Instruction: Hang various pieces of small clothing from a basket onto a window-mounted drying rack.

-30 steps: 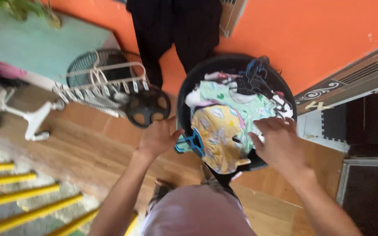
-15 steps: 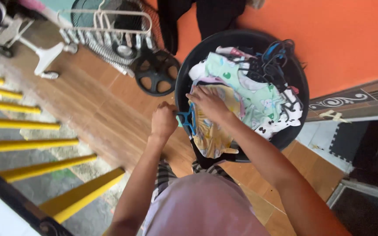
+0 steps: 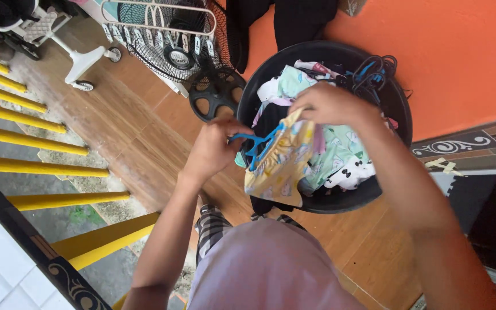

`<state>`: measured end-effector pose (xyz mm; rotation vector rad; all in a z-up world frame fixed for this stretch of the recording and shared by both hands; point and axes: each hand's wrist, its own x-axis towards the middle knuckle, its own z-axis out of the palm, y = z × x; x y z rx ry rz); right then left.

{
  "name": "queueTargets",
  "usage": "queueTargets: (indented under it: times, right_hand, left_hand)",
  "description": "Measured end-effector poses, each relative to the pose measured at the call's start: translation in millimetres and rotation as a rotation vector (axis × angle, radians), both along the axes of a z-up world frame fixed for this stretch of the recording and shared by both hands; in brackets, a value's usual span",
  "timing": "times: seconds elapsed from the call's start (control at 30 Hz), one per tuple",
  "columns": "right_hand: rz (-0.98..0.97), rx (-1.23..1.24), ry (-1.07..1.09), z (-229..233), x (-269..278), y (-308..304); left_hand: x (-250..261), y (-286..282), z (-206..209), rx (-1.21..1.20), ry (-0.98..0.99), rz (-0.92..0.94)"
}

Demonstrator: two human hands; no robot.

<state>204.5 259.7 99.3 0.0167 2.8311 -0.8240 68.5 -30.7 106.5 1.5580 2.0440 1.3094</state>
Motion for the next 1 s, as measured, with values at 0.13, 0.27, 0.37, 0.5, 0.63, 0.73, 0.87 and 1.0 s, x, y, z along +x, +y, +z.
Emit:
queueTargets:
  times: [0.13,0.27,0.37,0.5,0.63,0.73,0.87,1.0]
  right_hand:
    - [-0.073,-0.092,-0.020,37,45,5]
    - [-0.199,-0.161,0.060,53,90,7]
    - [-0.299,-0.173,0.211,61,126,6]
    - [-0.496,-0.378,0.397,50,172,13]
    - [-0.655,-0.595,0.460,45,198,9]
    - [-0.693,-0.995,0.604,36,204,0]
    - [-0.849,-1.150,0.658,-19,204,7]
    - [-0.954,-1.304,0.612,-88,198,12]
  left_hand:
    - [2,12,25,0.061,-0.014,-0.048]
    - [7,19,47,0.143,-0.222,-0.137]
    - [6,23,39,0.161,-0.339,-0.310]
    - [0,30,-9,-0.231,-0.361,-0.539]
    - [0,20,-23,-0.383,-0.535,-0.591]
    - [4,17,-34,-0.040,-0.798,-0.726]
    - [1,15,-111,-0.255,-0.989,-0.416]
    - [-5,12,-145,-0.147,-1.600,-0.276]
